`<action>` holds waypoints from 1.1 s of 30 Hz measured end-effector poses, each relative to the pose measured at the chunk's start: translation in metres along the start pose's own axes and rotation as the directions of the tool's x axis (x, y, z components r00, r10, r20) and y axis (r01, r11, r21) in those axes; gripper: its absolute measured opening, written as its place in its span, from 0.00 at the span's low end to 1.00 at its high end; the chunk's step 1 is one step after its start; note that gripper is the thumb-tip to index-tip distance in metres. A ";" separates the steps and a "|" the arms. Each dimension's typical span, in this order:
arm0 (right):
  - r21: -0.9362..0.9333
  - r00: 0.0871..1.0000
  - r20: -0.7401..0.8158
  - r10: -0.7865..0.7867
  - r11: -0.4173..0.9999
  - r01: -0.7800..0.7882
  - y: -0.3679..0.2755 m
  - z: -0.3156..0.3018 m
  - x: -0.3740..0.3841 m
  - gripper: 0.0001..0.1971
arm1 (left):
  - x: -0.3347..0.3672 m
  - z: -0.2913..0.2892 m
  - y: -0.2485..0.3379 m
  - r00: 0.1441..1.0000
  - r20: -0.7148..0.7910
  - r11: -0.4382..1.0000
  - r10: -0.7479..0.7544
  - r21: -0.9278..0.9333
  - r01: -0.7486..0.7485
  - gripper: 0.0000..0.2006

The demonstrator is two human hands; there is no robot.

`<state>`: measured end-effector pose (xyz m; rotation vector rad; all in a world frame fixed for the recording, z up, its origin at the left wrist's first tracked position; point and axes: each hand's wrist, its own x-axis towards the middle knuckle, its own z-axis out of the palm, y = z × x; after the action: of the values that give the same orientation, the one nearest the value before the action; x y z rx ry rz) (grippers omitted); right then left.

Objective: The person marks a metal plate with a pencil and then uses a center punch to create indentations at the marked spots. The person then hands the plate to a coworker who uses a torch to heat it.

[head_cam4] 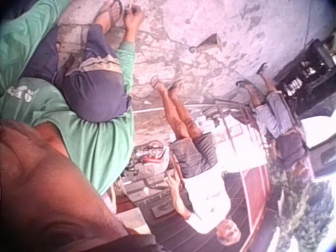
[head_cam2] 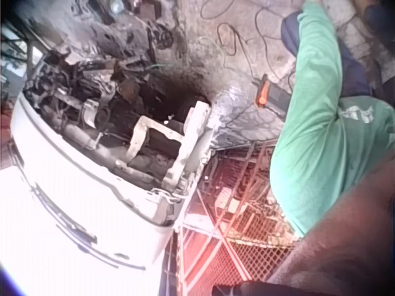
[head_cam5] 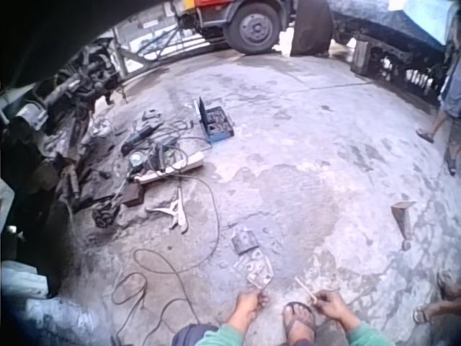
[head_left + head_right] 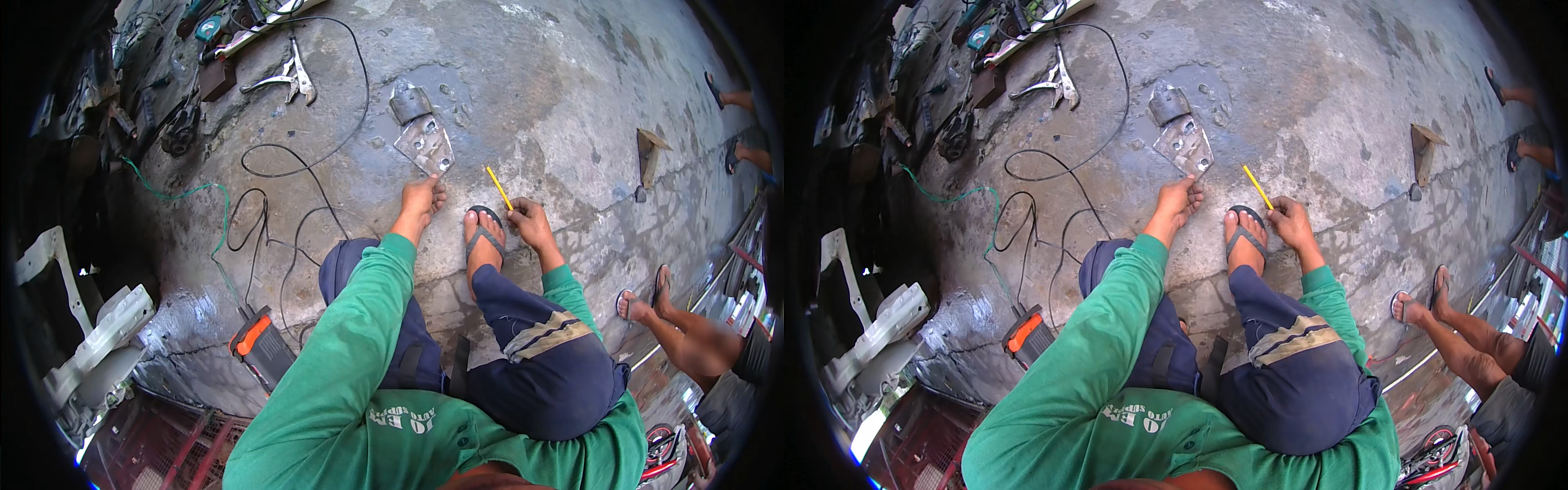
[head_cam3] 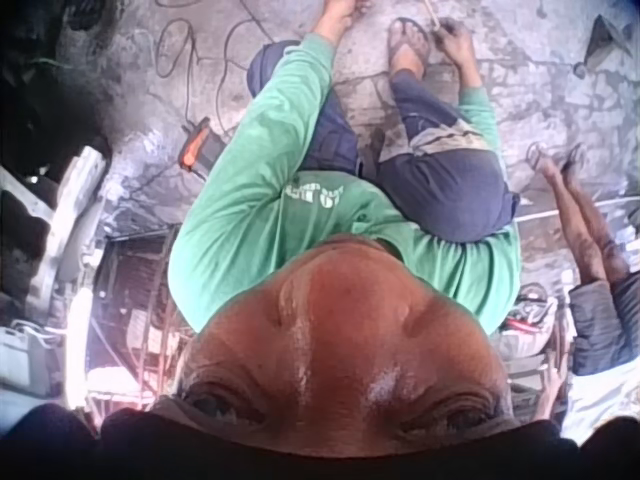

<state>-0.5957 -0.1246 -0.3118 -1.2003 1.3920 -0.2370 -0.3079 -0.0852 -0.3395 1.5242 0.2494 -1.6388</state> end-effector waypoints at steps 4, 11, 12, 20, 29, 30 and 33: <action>0.107 1.000 -0.013 0.022 0.994 -0.021 0.006 -0.004 -0.001 0.09 | 0.001 0.002 -0.001 0.999 0.030 0.999 -0.017 0.033 0.016 0.12; 0.060 1.000 -0.013 0.018 0.998 -0.017 -0.003 -0.002 -0.003 0.08 | -0.004 0.011 -0.005 0.991 0.122 0.987 -0.055 -0.141 0.072 0.08; 0.062 1.000 -0.016 0.017 0.998 -0.016 -0.003 -0.003 -0.003 0.08 | -0.006 0.012 -0.005 0.989 0.142 0.991 -0.049 -0.119 0.066 0.08; -0.060 0.995 -0.043 -0.090 0.994 0.087 -0.015 0.001 -0.003 0.11 | -0.022 0.007 0.003 0.954 0.287 0.880 -0.090 0.472 -0.059 0.06; -0.727 0.882 0.025 -0.470 0.598 0.339 -0.087 -0.003 0.036 0.14 | -0.036 0.010 -0.013 0.839 0.521 0.149 0.156 0.828 -0.541 0.13; -0.745 0.881 0.034 -0.471 0.576 0.337 -0.095 -0.001 0.040 0.13 | -0.033 0.007 -0.012 0.827 0.532 0.179 0.180 0.809 -0.560 0.13; -0.804 0.875 0.083 -0.477 0.487 0.342 -0.114 0.001 0.051 0.13 | -0.024 0.006 -0.009 0.970 0.236 0.760 0.051 0.621 -0.191 0.12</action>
<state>-0.5246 -0.2120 -0.2587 -2.3534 1.3416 -0.0057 -0.3207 -0.0730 -0.3201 1.7866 -0.5838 -1.8585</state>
